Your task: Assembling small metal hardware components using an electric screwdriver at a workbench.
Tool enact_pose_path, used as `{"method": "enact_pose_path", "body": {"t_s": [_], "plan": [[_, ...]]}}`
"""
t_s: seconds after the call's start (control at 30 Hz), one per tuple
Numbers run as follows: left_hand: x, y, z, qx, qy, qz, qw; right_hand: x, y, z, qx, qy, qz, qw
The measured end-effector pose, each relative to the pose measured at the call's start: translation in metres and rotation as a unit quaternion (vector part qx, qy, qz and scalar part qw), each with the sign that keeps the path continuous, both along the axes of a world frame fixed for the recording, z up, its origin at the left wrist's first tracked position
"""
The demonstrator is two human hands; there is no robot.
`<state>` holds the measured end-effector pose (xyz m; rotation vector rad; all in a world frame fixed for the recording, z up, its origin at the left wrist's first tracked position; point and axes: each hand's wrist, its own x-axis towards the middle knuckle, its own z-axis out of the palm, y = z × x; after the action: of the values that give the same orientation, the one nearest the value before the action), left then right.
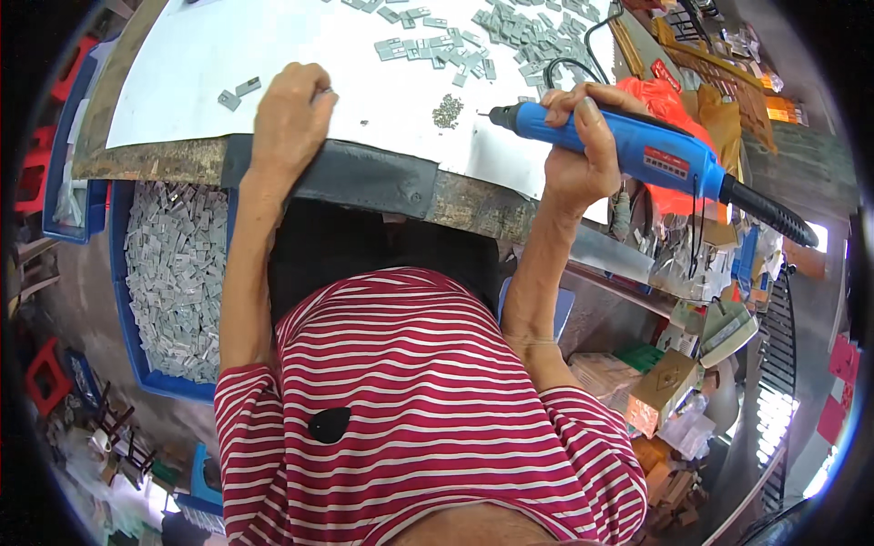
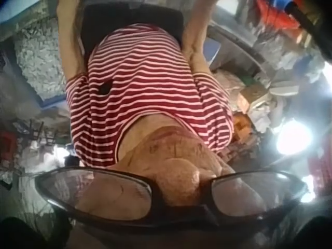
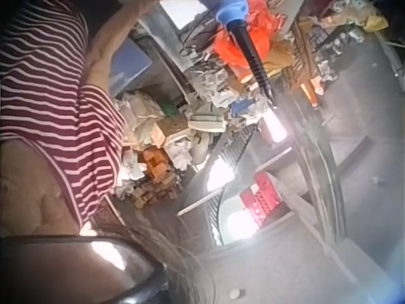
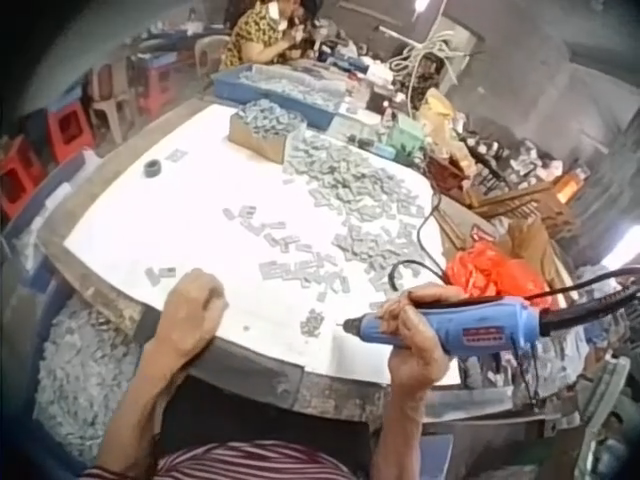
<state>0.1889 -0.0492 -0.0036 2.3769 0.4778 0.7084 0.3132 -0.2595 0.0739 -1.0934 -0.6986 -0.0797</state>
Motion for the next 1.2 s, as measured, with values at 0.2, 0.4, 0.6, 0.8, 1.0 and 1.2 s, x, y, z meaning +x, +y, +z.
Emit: {"method": "enact_pose_path", "body": {"t_s": [0.2,0.4,0.6,0.8,1.0,1.2], "plan": [[-0.017,0.022,0.002,-0.035,0.022,0.058,0.997,0.006,0.004,-0.007,0.004,0.009,-0.022,1.000],[-0.014,0.013,0.005,0.046,-0.047,0.080,0.995,0.006,0.004,-0.007,-0.001,0.016,-0.024,1.000],[0.013,-0.055,0.025,-0.143,-0.094,-0.076,0.982,0.000,0.005,0.004,0.056,0.012,-0.006,0.998],[0.039,-0.086,0.011,-0.123,-0.116,-0.112,0.979,-0.007,0.005,0.011,0.111,0.025,0.081,0.990],[0.040,-0.086,0.008,-0.138,-0.100,-0.096,0.981,-0.008,0.008,0.008,0.124,0.045,0.100,0.986],[0.039,-0.086,0.006,-0.174,-0.114,-0.086,0.974,-0.007,0.007,0.007,0.085,0.038,0.108,0.990]]}}
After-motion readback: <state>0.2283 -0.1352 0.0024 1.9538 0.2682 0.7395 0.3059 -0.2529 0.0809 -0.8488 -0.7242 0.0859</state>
